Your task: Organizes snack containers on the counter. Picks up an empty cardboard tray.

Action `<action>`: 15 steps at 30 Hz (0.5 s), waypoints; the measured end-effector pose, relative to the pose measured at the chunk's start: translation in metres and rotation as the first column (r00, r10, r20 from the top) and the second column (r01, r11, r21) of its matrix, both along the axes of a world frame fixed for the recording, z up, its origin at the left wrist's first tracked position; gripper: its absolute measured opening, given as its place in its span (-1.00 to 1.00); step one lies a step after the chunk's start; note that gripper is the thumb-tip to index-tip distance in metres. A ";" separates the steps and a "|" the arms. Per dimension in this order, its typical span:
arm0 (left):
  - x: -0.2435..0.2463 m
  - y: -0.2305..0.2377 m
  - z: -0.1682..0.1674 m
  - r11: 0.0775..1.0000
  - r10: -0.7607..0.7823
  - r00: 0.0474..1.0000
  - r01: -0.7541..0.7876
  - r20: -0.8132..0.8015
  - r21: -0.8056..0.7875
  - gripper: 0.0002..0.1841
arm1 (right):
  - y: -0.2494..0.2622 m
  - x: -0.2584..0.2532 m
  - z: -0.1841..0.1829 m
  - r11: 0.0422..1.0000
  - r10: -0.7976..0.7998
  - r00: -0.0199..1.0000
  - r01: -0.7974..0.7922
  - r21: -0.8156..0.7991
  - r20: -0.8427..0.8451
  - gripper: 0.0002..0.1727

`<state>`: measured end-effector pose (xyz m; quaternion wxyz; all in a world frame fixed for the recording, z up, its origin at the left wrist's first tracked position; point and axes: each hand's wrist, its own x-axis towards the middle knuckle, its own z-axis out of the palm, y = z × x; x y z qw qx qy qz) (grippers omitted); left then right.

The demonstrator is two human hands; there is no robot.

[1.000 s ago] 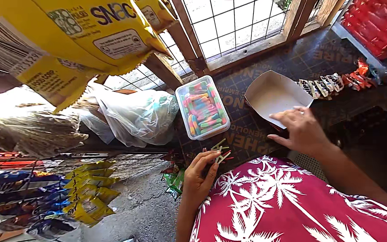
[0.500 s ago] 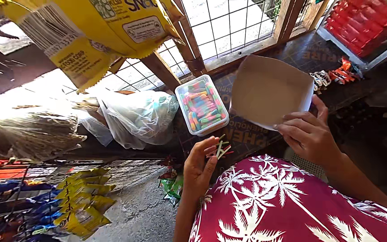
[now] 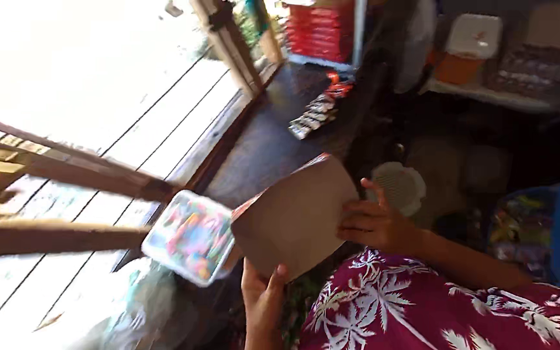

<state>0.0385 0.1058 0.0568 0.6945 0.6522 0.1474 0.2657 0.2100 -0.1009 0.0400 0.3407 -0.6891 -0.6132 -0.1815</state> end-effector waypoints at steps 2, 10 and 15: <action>0.009 -0.016 -0.001 0.999 -0.001 0.999 -0.001 -0.041 -0.051 -0.18 | -0.018 -0.008 -0.002 0.998 -0.061 0.998 0.061 -0.008 -0.001 -0.77; 0.039 -0.094 -0.002 0.993 0.040 0.997 -0.046 -0.059 -0.106 -0.78 | -0.115 -0.045 -0.030 0.909 -0.244 0.950 0.295 0.296 -0.197 -0.68; 0.034 -0.143 -0.021 1.000 0.003 0.988 -0.006 -0.157 -0.020 -0.58 | -0.204 -0.065 -0.073 0.983 -0.160 0.510 0.163 -0.088 -0.845 -0.44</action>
